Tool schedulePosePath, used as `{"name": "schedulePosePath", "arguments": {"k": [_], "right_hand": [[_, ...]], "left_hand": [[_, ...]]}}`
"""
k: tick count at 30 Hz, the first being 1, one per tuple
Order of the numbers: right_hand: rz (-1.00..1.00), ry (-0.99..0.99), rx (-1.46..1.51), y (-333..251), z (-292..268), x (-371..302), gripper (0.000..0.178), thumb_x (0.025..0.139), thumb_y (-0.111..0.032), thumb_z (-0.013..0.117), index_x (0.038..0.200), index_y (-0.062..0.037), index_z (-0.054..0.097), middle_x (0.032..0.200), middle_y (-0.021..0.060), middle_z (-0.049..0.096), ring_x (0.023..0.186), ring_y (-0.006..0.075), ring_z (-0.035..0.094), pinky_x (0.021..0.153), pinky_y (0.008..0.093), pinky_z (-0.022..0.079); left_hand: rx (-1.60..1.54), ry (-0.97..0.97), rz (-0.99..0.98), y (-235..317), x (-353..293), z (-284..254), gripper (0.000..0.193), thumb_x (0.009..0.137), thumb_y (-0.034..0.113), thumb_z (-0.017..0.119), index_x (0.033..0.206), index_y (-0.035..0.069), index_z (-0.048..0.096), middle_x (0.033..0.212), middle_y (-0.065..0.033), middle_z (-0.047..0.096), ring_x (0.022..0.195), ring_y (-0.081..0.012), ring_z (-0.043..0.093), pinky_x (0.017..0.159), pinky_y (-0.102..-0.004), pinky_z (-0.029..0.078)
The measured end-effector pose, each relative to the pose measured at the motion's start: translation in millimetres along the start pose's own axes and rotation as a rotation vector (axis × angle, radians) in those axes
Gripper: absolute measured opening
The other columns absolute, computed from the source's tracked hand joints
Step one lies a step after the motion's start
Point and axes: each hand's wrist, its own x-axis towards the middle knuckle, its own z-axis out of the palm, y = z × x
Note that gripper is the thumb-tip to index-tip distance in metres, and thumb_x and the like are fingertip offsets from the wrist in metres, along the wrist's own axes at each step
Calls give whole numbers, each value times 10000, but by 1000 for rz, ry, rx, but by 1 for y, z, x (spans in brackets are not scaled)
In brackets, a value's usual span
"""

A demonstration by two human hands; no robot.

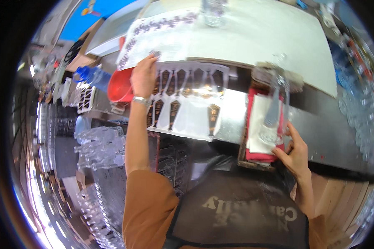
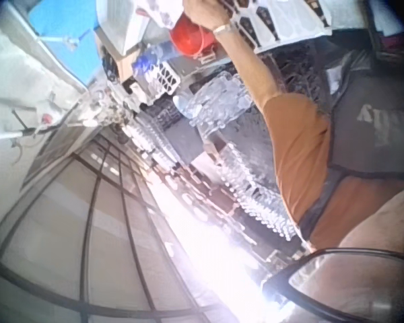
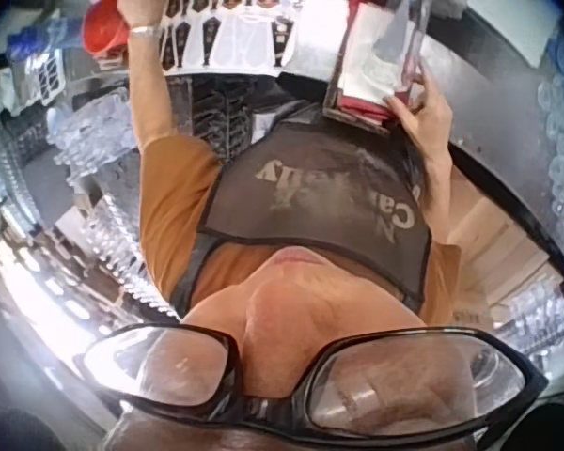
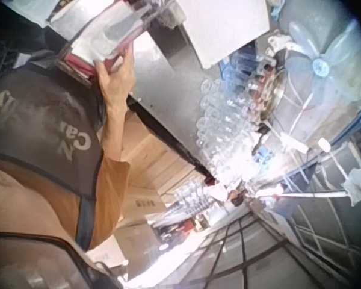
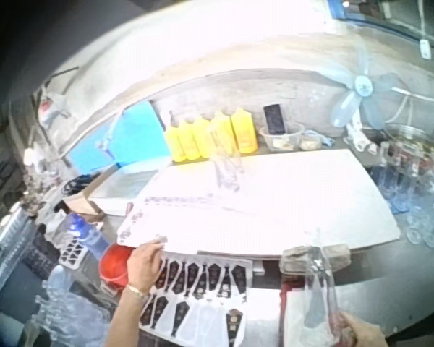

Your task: The person repeatedly picks up clear plastic bottles, applies a dark rectangular label to the side, and smooths it with a black tool. The labeled bottles are placed on a nearby surface. The process is repeated for multiple bottles in a continuous loop.

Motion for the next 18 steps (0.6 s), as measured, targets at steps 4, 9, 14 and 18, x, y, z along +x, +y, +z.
{"name": "schedulePosePath", "arguments": {"k": [4,9,14,18], "right_hand": [[-124,168,-167,2,15,0,739,709,-90,807,1397,-23,543,1032,131,691,569,188,562,572,319,493],[-168,226,-235,4,16,0,660,751,-161,759,1365,-39,548,920,111,667,699,276,664,600,382,523],[-102,147,-247,-4,7,-1,656,740,-143,774,1353,-40,565,947,114,685,748,264,684,643,370,544],[-132,163,-216,3,10,0,643,739,-134,793,1337,-37,578,998,127,710,815,271,708,694,367,565]], "left_hand": [[-398,-64,-439,58,-13,-14,213,968,122,643,1146,46,731,929,-65,758,739,-60,624,704,-227,496],[-965,-195,-413,206,-13,-26,359,918,80,698,1267,1,662,1243,-78,707,1063,-146,664,903,-274,521],[-563,-196,356,298,-24,-48,639,782,226,813,1355,50,592,1462,-161,539,1393,-299,481,1156,-499,336],[-583,-326,416,305,-53,-37,658,744,285,834,1340,114,613,1507,-214,467,1400,-374,453,1159,-514,317]]}}
